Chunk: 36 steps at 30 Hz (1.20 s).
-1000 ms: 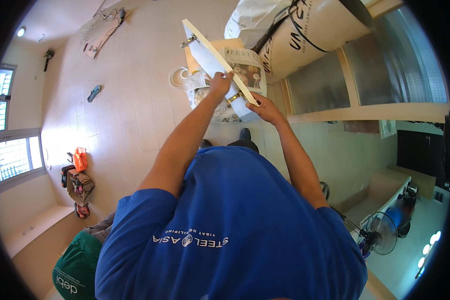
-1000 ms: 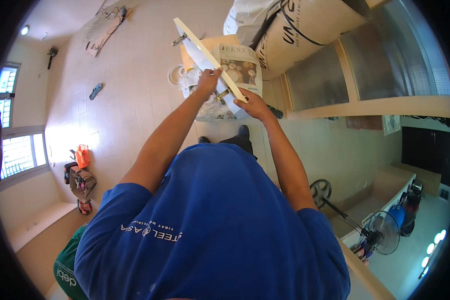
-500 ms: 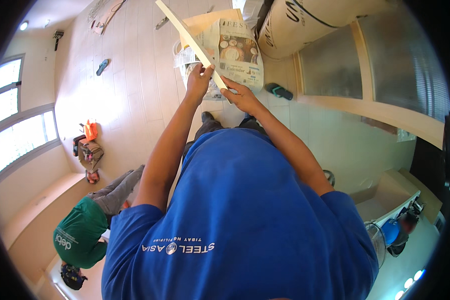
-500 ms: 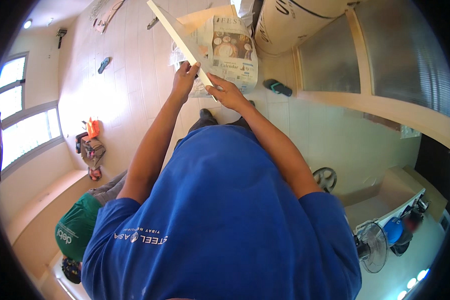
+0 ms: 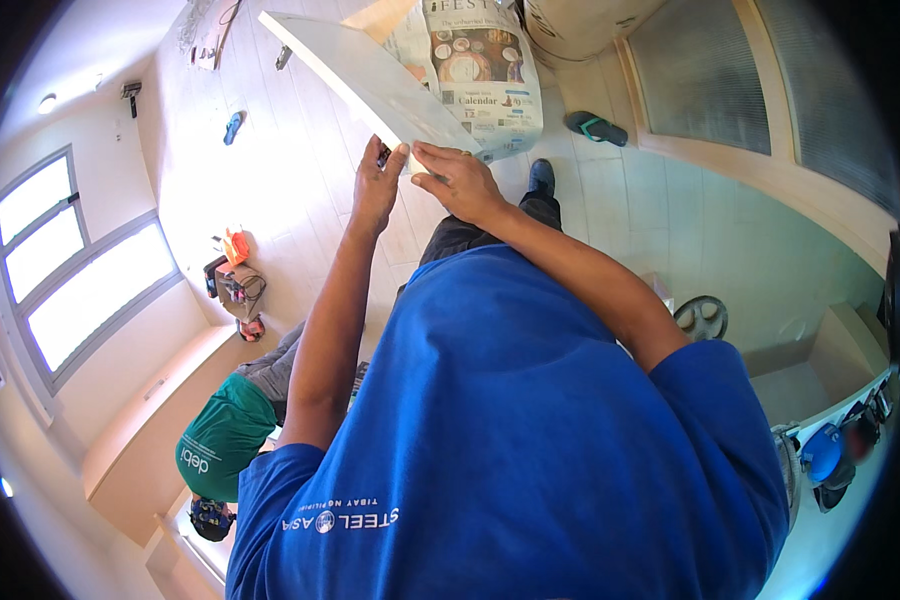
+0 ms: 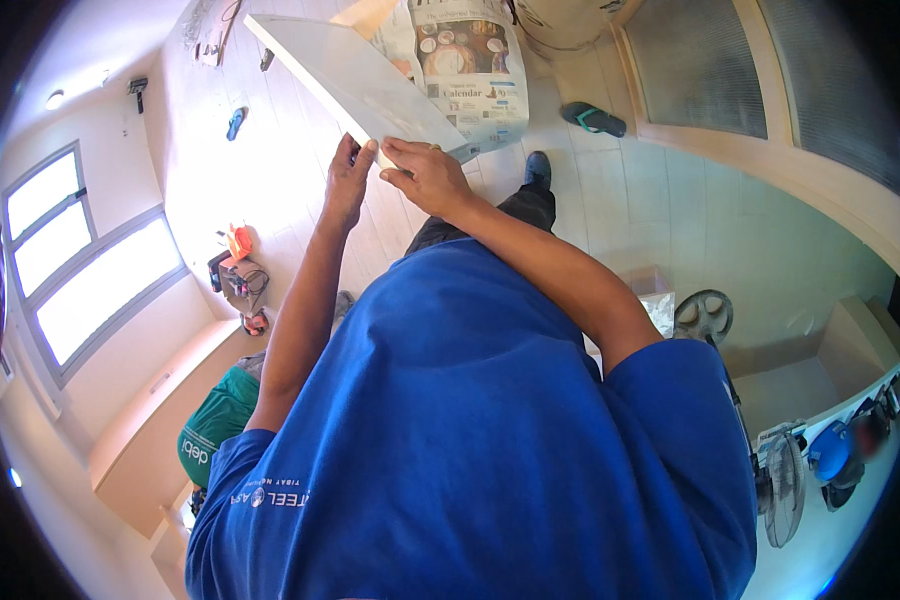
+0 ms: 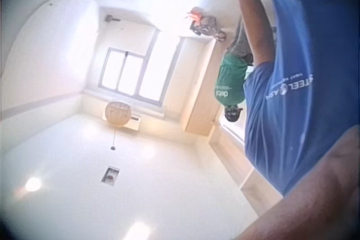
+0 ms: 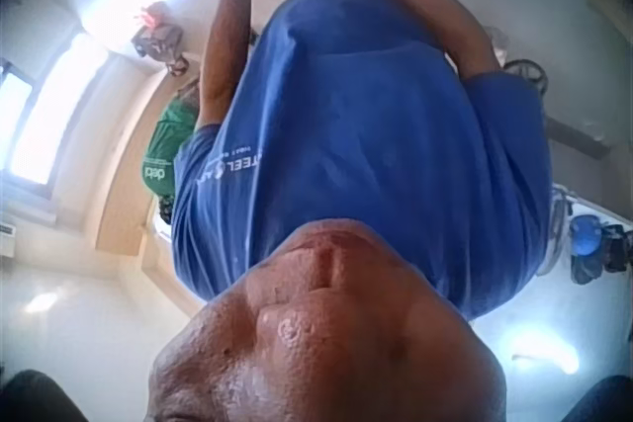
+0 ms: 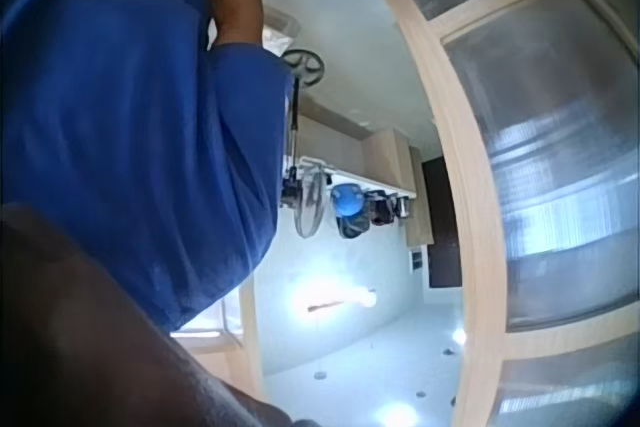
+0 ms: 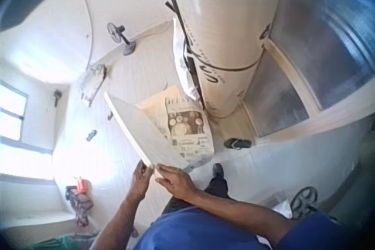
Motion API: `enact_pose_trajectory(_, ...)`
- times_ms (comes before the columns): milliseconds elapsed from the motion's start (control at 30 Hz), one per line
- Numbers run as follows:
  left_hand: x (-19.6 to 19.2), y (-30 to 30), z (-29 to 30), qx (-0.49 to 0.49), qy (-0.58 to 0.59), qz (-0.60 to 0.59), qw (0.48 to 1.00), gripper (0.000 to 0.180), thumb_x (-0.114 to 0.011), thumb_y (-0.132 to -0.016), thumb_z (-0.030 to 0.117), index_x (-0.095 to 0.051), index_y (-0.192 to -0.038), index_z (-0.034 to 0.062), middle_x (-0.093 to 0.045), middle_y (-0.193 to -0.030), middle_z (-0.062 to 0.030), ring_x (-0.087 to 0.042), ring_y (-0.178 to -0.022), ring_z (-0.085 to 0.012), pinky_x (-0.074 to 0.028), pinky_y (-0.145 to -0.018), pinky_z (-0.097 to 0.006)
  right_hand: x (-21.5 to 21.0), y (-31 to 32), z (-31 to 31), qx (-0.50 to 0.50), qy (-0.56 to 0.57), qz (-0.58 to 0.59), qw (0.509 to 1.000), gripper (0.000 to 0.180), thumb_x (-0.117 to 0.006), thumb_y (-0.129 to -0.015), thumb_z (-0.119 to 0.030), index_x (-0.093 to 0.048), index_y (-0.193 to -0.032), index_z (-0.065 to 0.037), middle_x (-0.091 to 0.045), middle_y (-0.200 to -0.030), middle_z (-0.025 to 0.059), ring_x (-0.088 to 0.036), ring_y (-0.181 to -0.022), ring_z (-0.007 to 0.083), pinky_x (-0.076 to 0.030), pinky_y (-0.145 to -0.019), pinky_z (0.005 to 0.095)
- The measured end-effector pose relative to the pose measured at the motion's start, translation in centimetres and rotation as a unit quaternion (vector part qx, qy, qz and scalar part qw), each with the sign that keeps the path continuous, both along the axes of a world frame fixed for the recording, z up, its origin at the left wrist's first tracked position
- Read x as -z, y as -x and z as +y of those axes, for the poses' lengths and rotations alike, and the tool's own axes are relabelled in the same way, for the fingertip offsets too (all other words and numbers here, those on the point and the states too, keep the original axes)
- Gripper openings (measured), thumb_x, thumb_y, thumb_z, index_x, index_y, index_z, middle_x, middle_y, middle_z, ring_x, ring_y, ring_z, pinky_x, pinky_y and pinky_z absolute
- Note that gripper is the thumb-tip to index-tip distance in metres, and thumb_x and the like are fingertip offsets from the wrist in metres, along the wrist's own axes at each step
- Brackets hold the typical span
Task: The person aligns and fits a white plastic edge strip along the edge of a white cabinet door, pressing it into place. The person repeatedly adjusts the strip and the door to ensure proper alignment.
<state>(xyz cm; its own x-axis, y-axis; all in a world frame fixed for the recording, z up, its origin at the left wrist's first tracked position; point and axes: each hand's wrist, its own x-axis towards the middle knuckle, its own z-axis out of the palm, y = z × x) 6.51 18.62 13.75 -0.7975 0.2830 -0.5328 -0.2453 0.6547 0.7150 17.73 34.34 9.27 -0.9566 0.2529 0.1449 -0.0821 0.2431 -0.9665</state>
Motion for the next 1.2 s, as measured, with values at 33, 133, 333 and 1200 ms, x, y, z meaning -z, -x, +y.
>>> enact_pose_trajectory(33,-0.7,-0.3,0.5,0.014,-0.034,0.013,0.999,0.073,-0.075,-0.104,0.042,-0.051,-0.15,-0.0092,-0.066,-0.14,-0.0217,-0.062,-0.13,-0.0291,-0.048,-0.114,-0.041,0.1,0.0,0.1,0.002,0.002,0.0,1.0,0.044,-0.074,-0.101,-0.026,-0.073,-0.137,-0.001,-0.072,-0.143,0.0145,-0.073,-0.122,0.0339,-0.056,-0.106,0.042)
enact_pose_trajectory(133,-1.9,-1.5,1.2,0.04,-0.072,0.067,0.994,0.072,-0.075,-0.104,0.042,-0.05,-0.152,-0.0052,-0.065,-0.142,-0.0209,-0.061,-0.131,-0.0326,-0.045,-0.117,-0.045,0.1,0.1,0.2,-0.013,0.035,-0.025,0.999,0.042,-0.071,-0.104,-0.026,-0.073,-0.138,-0.001,-0.071,-0.145,0.015,-0.069,-0.13,0.0338,-0.054,-0.11,0.041)
enact_pose_trajectory(333,3.1,-1.5,-1.2,0.135,0.038,0.208,0.968,0.067,-0.072,-0.104,0.042,-0.052,-0.15,-0.0021,-0.062,-0.136,-0.0254,-0.054,-0.132,-0.0425,-0.041,-0.115,-0.052,0.5,0.4,0.3,-0.015,0.076,-0.035,0.996,0.04,-0.07,-0.104,-0.021,-0.071,-0.138,0.001,-0.066,-0.15,0.0183,-0.064,-0.138,0.0338,-0.052,-0.115,0.0404)
enact_pose_trajectory(1200,1.5,1.7,1.9,-0.088,0.105,0.036,0.99,0.082,-0.04,-0.108,0.074,-0.079,-0.123,0.0045,-0.078,-0.114,-0.0212,-0.071,-0.114,-0.0381,-0.044,-0.11,-0.052,0.0,0.5,0.9,-0.087,0.039,-0.039,0.995,0.055,-0.067,-0.104,-0.022,-0.056,-0.153,0.0,-0.058,-0.156,0.0186,-0.056,-0.144,0.0377,-0.047,-0.119,0.0435)
